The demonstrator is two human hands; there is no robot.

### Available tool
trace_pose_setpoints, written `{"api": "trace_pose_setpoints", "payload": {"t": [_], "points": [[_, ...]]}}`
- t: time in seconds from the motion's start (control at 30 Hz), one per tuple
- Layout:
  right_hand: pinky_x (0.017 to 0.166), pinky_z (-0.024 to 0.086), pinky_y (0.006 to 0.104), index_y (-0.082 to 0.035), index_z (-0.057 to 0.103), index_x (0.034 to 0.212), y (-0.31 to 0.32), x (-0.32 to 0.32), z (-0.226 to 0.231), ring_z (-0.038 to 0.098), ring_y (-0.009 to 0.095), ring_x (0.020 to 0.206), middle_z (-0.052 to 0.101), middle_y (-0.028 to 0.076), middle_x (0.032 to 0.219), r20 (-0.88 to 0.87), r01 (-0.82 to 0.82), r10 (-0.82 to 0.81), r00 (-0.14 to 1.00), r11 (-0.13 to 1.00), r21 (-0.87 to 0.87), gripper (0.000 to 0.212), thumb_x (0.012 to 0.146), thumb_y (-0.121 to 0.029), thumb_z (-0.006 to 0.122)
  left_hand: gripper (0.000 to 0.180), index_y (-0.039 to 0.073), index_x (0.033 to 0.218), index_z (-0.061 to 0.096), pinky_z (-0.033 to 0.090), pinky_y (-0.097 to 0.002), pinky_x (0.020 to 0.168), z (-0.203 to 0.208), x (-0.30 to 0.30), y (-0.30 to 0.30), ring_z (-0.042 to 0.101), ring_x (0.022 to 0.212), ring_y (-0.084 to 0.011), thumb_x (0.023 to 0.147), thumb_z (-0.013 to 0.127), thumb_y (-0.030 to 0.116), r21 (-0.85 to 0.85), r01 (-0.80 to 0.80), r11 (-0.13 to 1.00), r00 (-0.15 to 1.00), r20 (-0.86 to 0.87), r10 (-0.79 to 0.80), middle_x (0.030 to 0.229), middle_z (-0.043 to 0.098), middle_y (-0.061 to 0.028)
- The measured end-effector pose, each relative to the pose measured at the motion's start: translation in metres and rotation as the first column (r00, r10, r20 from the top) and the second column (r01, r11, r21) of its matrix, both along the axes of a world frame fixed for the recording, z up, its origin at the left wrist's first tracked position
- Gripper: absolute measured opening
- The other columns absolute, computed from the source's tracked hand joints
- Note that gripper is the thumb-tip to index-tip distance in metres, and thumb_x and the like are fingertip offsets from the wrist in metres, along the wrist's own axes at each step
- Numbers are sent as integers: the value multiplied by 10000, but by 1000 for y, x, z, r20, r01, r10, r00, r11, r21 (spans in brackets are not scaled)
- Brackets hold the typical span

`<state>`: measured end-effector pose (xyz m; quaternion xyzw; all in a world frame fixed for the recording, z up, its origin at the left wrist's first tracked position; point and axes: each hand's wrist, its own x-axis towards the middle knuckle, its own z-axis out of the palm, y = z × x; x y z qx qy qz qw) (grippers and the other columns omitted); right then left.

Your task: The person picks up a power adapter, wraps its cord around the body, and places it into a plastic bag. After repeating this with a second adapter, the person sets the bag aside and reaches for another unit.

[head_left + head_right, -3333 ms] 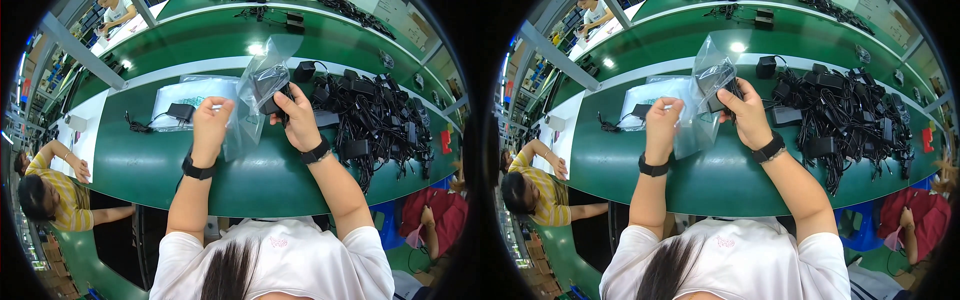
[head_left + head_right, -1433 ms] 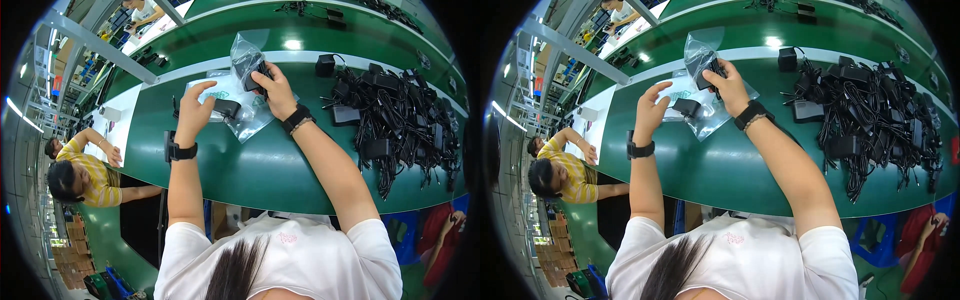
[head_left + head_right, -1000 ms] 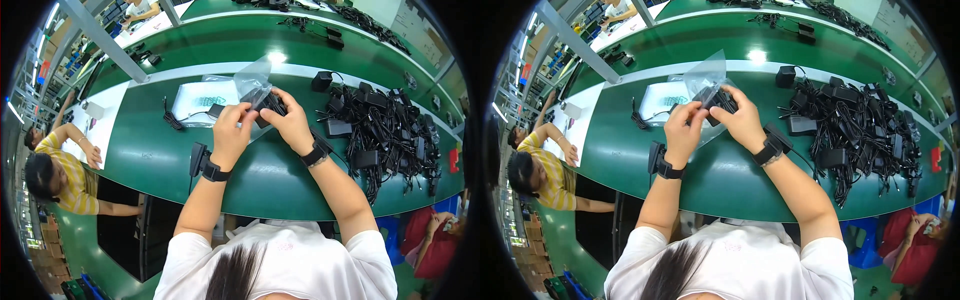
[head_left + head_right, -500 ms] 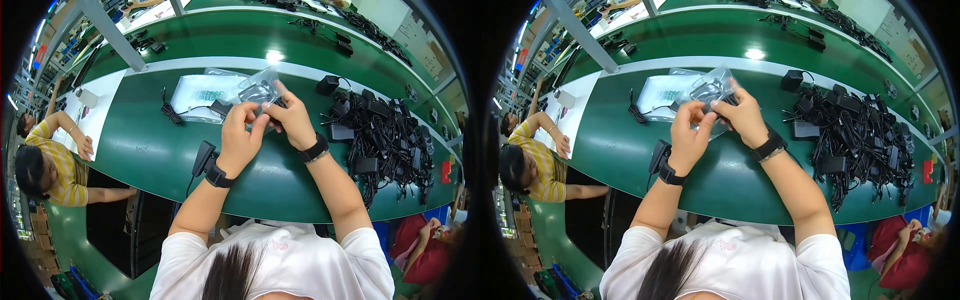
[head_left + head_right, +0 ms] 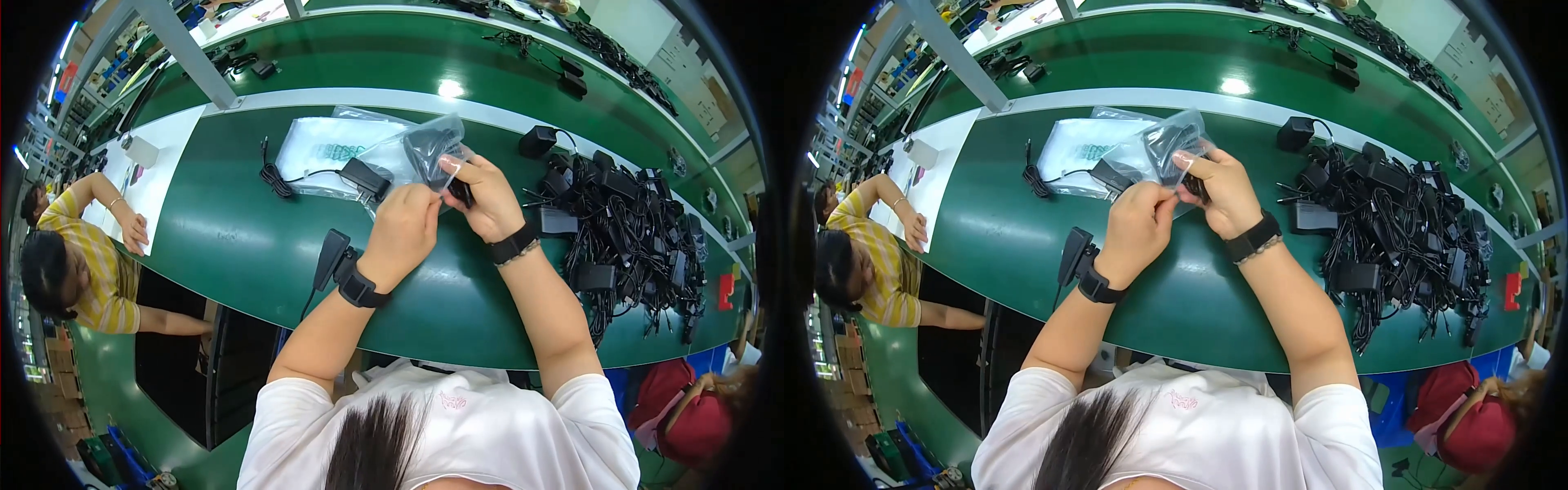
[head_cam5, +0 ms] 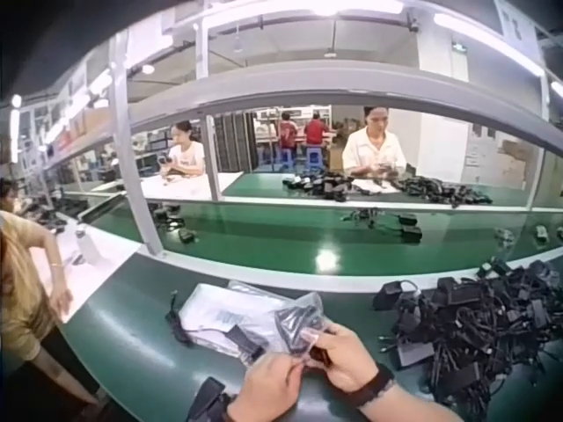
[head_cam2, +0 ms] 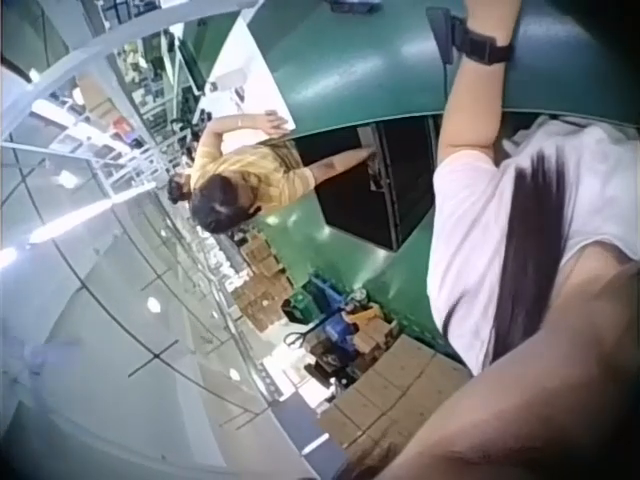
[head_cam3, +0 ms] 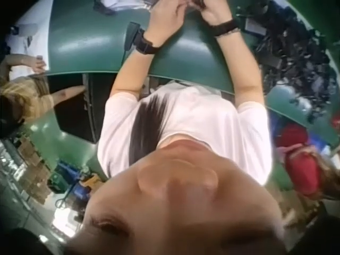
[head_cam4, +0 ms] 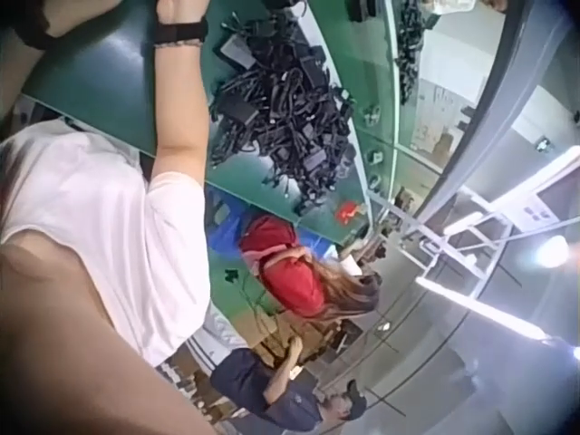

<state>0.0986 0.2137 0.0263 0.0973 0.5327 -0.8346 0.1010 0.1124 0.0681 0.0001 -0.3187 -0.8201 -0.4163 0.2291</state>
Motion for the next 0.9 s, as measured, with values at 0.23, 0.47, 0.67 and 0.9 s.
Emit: {"api": "trace_pose_setpoints", "payload": {"t": [0.23,0.47,0.67,0.9], "points": [[739,491,283,-19,481,1135,-25,-2,-2,569,135,835,579,46,966,-207,91,-172,963,931,-354,331,816,-11,570,87,12,767,524,446,-369,588,-6,-1,2,550,672,-308,738,603,-9,170,63,983,998,-17,-61,728,561,-128],[709,453,236,8,432,1165,-21,-2,-10,535,96,815,547,47,951,-674,289,52,737,877,384,467,750,-59,635,80,24,746,570,473,-318,584,13,2,-7,577,660,-267,726,643,-2,465,54,884,998,14,-68,729,592,-107],[795,454,306,-95,320,1349,-21,-8,4,589,283,922,547,211,1097,-756,495,371,539,587,641,782,683,-160,724,95,10,729,561,469,-329,589,16,4,-6,573,666,-281,689,625,-47,267,168,949,973,-201,-115,719,583,-120],[743,462,278,42,393,1266,-24,-9,24,544,156,855,559,119,1074,-313,-221,252,916,966,132,618,746,-133,677,80,-5,811,565,456,-254,582,19,14,6,583,646,-179,758,624,7,316,109,943,976,147,-162,760,597,-106]]}}
